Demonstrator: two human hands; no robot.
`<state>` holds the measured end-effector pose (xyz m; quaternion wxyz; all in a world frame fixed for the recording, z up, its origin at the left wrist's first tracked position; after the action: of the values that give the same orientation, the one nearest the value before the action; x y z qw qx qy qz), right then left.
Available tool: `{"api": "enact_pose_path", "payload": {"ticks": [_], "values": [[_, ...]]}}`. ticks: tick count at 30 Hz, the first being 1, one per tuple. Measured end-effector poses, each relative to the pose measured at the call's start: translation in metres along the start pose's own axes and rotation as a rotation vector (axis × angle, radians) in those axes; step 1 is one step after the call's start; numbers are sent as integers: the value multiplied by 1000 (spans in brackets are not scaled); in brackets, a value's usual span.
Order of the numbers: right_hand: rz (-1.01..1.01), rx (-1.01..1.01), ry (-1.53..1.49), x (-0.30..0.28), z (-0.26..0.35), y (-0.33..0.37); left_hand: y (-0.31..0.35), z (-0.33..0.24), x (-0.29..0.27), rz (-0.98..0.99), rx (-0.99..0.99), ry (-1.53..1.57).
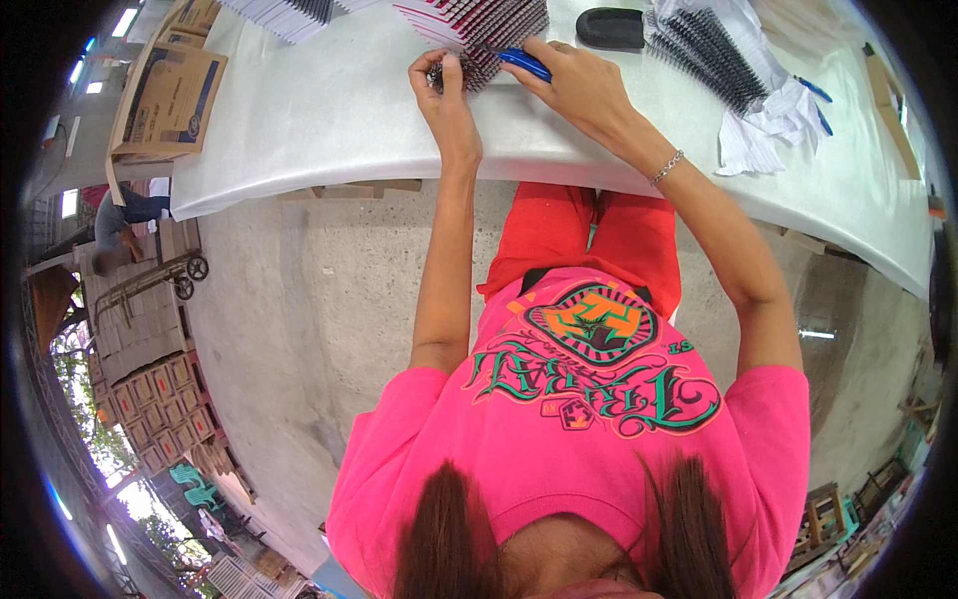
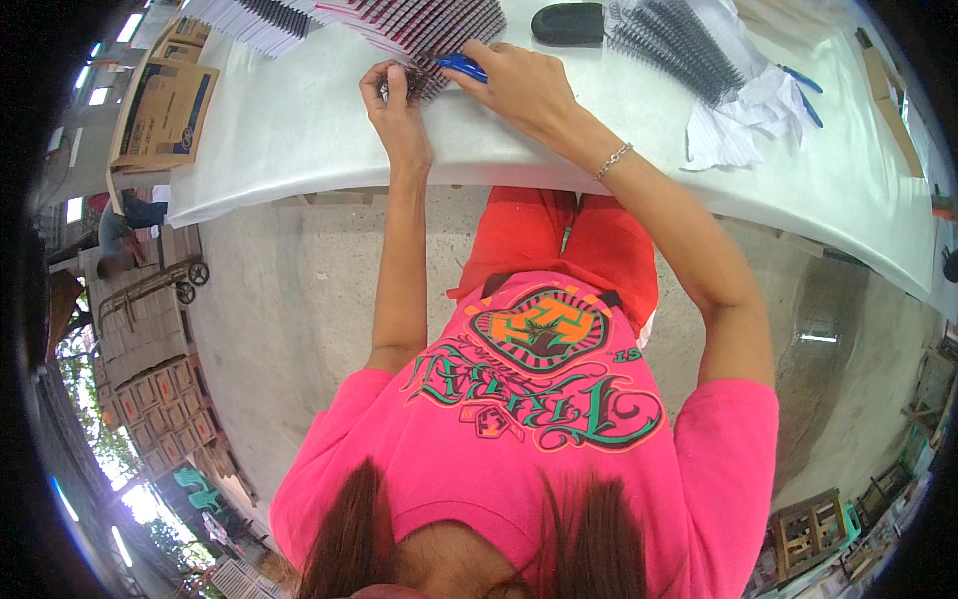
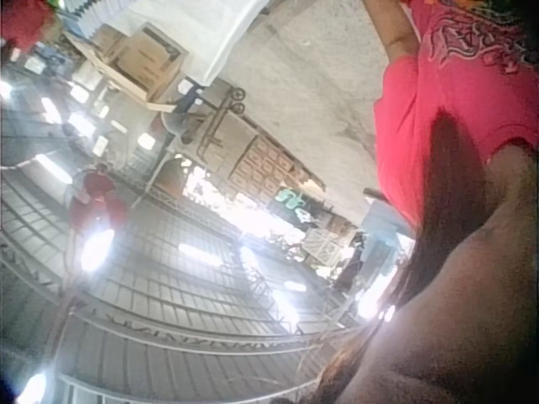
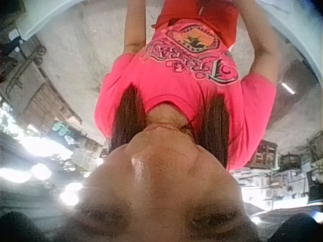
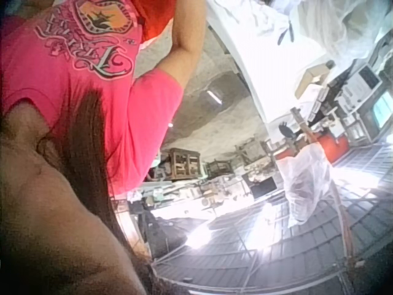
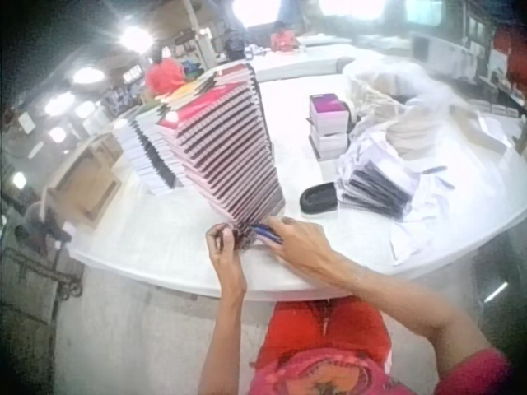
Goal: The person inserts spiral wire bindings into pink notebooks using a handheld crimper. She repeatedly picks up notebooks, aligns the binding, crimps it, and stacks the finished units on the table.
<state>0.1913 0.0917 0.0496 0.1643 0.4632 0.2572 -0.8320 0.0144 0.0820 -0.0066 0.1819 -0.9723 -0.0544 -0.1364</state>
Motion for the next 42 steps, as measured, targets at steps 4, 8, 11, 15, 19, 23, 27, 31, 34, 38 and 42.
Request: {"api": "enact_pose_path", "payload": {"ticks": [4, 8, 11, 15, 19, 23, 27, 31, 34, 38, 42], "values": [[-102, -32, 135, 1, -5, 3, 3, -4, 5, -37, 31, 128], [-143, -58, 245, 3, -2, 4, 2, 0, 1, 51, -27, -112], [-143, -71, 248, 5, -1, 2, 1, 4, 0, 70, -47, -120], [-125, -66, 257, 7, -2, -1, 0, 7, -4, 48, -55, -139], [-124, -78, 280, 4, -1, -1, 0, 10, -8, 36, -43, -157], [-128, -53, 295, -1, -3, 3, 2, 6, -3, 21, -33, -143], [-152, -79, 301, 1, -3, 2, 3, 4, -2, 15, -9, -116], [-139, -83, 281, 3, -2, -2, 4, 0, 1, 15, -9, -104], [-144, -109, 263, 3, 0, -5, 3, 1, 1, 19, -21, -100], [16, -64, 94, 8, -1, -8, 5, 2, 0, 20, -12, -126], [92, 32, 7, 7, -3, -1, 7, 5, -7, -31, -27, -57]]}}
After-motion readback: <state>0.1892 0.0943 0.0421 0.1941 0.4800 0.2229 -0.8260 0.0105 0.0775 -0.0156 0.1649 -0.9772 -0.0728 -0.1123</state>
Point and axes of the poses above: each hand's wrist, its own y-axis away from the middle knuckle, its own x-axis out of the palm, z = x × y, the point moved 6 cm from there along -y, towards the middle knuckle, and after that the axes turned 15 degrees about z, right-handed, at the moved point
